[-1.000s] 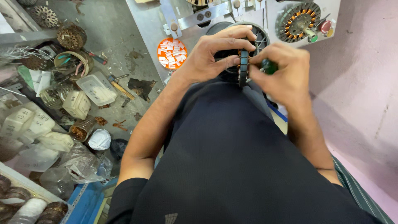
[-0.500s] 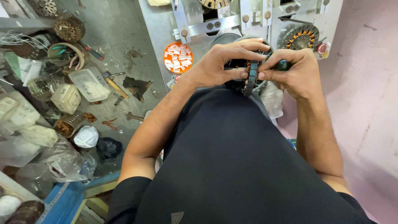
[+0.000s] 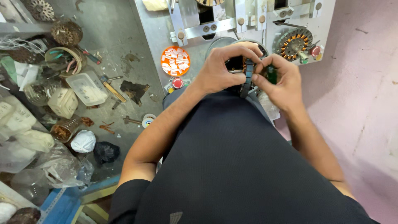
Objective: The person inserts small white insulation wedges into the copper-wound slots of a fan motor stator using a small screwdriver and their fingers.
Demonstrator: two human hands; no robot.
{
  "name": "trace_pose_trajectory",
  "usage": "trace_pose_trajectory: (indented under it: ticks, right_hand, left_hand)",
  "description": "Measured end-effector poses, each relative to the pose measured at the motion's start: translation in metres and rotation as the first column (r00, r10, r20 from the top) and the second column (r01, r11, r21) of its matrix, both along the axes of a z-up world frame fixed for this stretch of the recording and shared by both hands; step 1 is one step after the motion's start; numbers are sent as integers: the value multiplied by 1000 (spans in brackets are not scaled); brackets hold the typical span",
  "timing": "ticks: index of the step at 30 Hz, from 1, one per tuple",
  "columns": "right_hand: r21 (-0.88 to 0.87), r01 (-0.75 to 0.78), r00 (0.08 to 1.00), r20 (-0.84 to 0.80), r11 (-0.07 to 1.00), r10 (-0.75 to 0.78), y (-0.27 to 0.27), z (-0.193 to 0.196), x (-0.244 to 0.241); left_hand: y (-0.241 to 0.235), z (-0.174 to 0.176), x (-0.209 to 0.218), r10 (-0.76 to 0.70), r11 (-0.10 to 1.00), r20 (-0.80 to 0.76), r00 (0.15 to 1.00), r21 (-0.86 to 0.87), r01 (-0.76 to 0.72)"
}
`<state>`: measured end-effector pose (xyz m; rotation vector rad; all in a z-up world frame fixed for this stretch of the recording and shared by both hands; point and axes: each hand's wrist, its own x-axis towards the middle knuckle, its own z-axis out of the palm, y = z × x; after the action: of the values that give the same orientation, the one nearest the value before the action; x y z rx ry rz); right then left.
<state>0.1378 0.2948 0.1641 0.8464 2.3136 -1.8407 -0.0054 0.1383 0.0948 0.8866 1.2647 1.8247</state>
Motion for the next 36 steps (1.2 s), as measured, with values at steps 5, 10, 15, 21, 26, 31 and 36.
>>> trace_pose_trajectory:
  ticks: [5,10,15,21,26,31,36]
  right_hand:
    - [-126,121,988,-84,985,-132,-7,-10,17]
    - [-438,440,804,-195,784,-561,6,-7,32]
    - [-568,513,661,-216,643,-719,1,7,53]
    - [-212,471,701,-499,856,-510,-44,2,67]
    - [225,426,753,-625,876,-205,-57,-4,66]
    - [468,386,716,-696,795,62,-51,-12,57]
    - [658,421,637,-704,625,313,-51,-9,43]
  left_hand:
    - [-6,5,-1,-20,999,-117,993,25,23]
    - [-16,12,2,-94,995,-309,946,11,102]
    - [-11,16,16,-50,997,-448,893,-72,20]
    - [-11,17,20,-33,999,-547,836,-46,10]
    - [-13,10,5,-174,984,-273,946,-12,177]
    - [-9,1,-4,-318,943,49,947,118,311]
    - [-4,-6,-3,-303,952,144,942,90,292]
